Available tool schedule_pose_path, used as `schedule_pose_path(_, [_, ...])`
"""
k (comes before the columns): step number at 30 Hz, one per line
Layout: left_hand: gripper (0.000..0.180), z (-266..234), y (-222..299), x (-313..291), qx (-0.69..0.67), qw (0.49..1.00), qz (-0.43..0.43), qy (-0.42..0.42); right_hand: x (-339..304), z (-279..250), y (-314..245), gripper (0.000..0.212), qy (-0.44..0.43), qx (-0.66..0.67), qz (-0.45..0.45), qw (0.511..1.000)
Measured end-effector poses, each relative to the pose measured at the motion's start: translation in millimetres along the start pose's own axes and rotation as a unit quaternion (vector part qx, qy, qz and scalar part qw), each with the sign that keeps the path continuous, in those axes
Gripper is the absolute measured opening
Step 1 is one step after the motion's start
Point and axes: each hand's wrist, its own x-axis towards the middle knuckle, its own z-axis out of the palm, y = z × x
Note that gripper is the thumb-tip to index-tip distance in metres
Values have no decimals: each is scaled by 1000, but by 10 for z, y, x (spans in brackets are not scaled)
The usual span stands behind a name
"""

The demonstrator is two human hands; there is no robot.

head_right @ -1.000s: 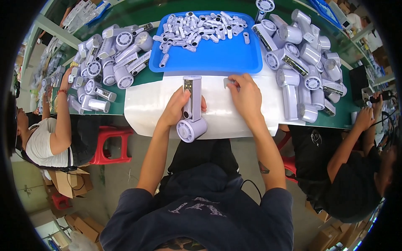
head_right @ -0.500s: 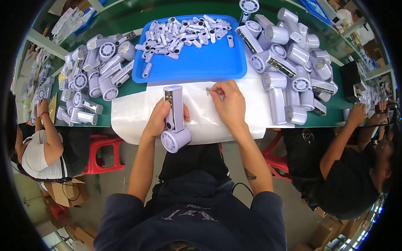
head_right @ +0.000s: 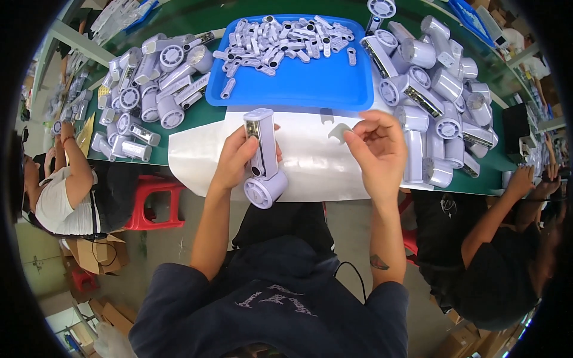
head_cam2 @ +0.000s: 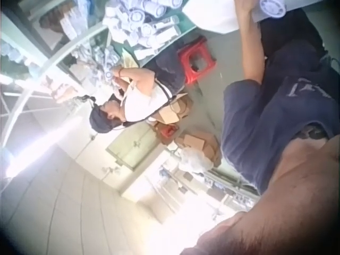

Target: Assembling and inspecting portable hand fans at a factory workstation.

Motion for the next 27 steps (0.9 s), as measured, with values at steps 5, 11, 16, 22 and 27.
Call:
schedule_pose_path(5, [49, 221, 294, -83, -118, 985, 128, 14, -48, 54, -218, 41, -22, 36, 47, 998])
schedule_pose_path(11, [34, 515, 476, 119, 156, 982, 102, 4, -129, 188, -307, 38, -72, 132, 16, 988])
schedule_pose_path(16, [32, 532, 151, 313, 193, 961, 198, -13, -183, 389, -316, 34, -43, 79, -75, 993])
schedule_pose_path(22, [30, 602, 70, 405, 216, 943, 245, 59, -268, 494, -149, 33, -11, 57, -90, 994])
schedule_pose_path(27, [30, 667, 5, 397, 224, 937, 253, 87, -323, 541, -81, 31, 16, 121, -103, 987])
